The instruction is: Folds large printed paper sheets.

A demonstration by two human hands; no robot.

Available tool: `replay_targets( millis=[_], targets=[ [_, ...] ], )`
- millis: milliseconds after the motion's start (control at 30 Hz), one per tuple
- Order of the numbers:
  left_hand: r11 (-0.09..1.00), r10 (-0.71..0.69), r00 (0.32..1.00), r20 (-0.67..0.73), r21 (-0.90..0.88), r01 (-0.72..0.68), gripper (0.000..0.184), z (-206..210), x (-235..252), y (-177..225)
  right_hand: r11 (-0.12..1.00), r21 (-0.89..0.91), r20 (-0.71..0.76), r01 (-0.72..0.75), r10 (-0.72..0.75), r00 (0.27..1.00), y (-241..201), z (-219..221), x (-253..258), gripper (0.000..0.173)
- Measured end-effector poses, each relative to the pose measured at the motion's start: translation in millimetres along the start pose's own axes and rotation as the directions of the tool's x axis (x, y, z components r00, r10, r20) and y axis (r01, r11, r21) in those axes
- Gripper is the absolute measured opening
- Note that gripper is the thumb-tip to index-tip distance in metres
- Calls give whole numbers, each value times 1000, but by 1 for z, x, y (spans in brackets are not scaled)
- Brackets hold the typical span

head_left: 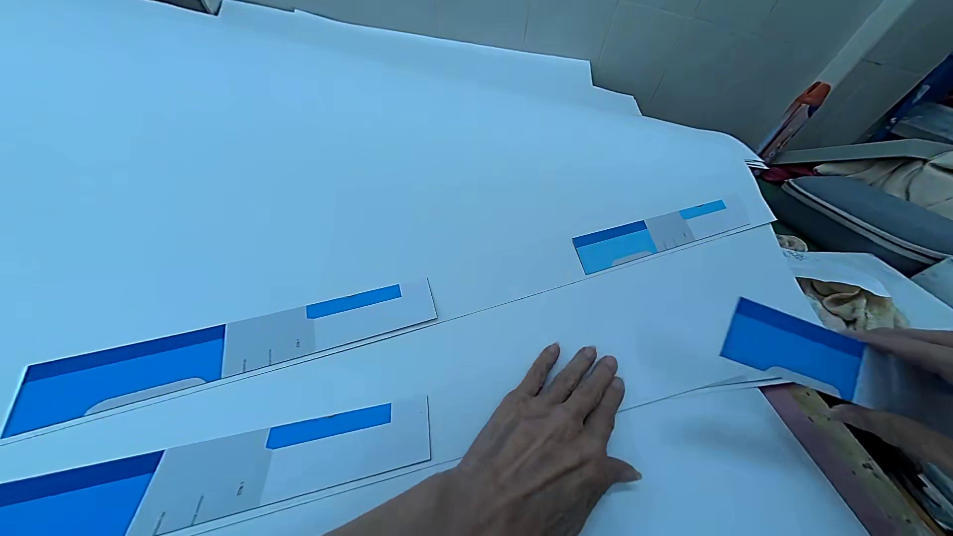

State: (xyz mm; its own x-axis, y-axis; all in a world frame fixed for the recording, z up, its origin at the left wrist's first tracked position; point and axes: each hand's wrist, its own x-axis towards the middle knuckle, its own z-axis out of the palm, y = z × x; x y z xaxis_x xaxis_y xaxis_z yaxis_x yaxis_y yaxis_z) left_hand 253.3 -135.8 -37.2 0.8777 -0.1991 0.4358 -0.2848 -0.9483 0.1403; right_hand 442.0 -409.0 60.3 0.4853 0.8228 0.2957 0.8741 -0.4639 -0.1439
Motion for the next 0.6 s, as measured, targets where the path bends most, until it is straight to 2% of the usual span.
replay_targets(
  millis=[67,133,267,500,600],
  targets=[
    [1000,-17,1000,-26,-6,17,57,-4,-11,-3,995,98,92,13,-22,996,6,8,16,58],
    [999,-34,998,-55,-16,33,54,-6,-17,-5,983,172,142,67,-92,986,12,19,33,54],
    [996,-83,994,-67,-29,81,50,-7,-16,-2,929,287,138,232,-280,950,28,43,66,49],
    [992,-117,993,-12,-42,117,57,-6,-3,2,949,295,279,112,-198,940,32,28,82,49],
    [991,-124,992,-27,-53,123,58,0,0,5,954,291,383,66,-180,906,26,27,89,50]
  ],
)
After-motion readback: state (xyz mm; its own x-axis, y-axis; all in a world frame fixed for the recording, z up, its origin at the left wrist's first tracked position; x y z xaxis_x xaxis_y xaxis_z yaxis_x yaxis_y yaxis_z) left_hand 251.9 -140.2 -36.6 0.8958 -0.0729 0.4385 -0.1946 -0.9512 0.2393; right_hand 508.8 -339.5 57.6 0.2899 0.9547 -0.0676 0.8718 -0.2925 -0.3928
